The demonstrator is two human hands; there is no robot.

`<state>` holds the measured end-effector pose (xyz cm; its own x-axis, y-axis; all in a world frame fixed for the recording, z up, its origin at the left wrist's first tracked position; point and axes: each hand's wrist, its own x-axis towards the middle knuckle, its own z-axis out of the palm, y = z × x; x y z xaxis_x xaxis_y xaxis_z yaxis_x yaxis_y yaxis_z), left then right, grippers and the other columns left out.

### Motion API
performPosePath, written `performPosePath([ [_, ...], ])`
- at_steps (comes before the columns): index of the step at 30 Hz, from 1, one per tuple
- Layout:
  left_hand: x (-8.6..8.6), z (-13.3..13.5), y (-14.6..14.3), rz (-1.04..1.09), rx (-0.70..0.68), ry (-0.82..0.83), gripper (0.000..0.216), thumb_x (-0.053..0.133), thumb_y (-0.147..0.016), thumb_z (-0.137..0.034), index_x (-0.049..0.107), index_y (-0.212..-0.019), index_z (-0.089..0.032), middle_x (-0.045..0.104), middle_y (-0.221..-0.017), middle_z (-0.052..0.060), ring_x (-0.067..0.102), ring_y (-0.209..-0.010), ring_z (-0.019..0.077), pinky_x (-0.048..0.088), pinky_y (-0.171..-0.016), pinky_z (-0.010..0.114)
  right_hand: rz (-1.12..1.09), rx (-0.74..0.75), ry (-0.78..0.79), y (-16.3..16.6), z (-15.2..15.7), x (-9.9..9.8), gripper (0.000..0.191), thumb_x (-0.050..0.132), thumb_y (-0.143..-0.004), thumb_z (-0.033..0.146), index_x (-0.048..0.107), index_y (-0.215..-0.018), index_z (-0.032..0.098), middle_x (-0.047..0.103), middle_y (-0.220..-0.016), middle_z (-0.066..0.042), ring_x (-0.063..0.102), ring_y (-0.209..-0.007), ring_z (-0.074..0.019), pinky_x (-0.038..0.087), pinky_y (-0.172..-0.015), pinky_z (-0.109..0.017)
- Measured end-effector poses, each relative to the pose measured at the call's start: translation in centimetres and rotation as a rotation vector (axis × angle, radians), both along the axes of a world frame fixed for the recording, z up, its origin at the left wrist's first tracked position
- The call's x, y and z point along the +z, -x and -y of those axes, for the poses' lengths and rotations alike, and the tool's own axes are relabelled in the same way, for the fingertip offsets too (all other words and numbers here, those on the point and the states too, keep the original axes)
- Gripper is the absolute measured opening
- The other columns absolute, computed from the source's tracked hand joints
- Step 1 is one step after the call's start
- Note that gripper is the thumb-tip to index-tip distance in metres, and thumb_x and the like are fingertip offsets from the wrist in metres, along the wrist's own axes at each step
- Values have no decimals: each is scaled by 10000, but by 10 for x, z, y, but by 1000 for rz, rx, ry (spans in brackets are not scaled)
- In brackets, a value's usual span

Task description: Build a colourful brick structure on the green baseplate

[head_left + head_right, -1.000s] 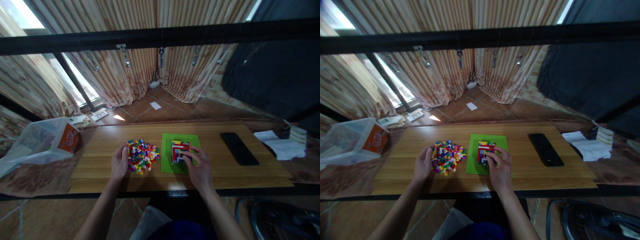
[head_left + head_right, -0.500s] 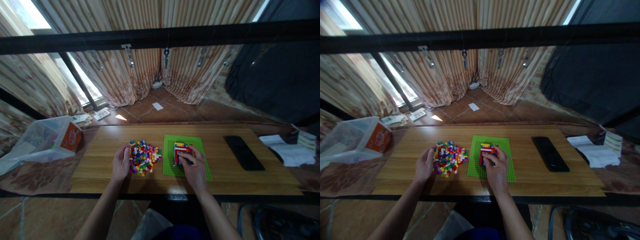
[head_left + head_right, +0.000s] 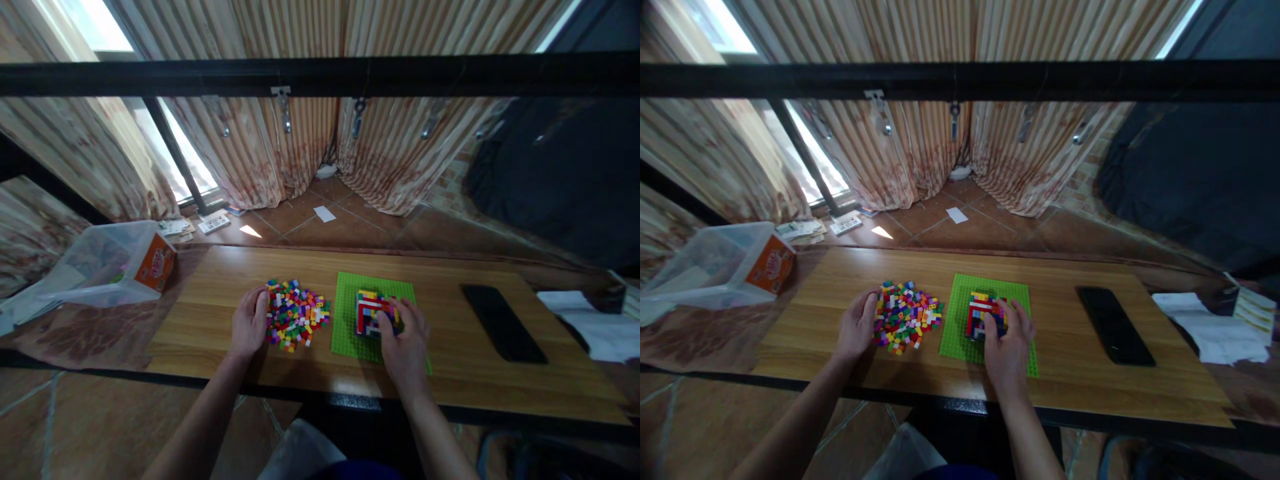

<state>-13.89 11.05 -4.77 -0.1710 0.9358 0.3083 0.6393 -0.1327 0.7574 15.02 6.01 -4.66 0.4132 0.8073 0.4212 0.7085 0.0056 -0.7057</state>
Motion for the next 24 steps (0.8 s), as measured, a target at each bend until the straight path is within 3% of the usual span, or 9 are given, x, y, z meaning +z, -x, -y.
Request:
performPosePath([
  [11,-1,1,-1,-1,-6,-19,399,366,-943,-406,659,-1036,-151,677,-1078,103,612,-1046,225,458,-959,366,154,-26,14,5,-13,-14,574,492,-848,564,543,-1227,134,493,-1281,-213,422,-1206,-332,328,-985,-518],
  [24,1,5,-3,39,-3,-16,361,386,-948,-384,662,-1048,-173,679,-1105,96,604,-1074,225,441,-981,372,368,7,-51,13,-11,-9,461,472,-895,441,555,-1242,149,543,-1248,-193,461,-1151,-340,349,-935,-513],
])
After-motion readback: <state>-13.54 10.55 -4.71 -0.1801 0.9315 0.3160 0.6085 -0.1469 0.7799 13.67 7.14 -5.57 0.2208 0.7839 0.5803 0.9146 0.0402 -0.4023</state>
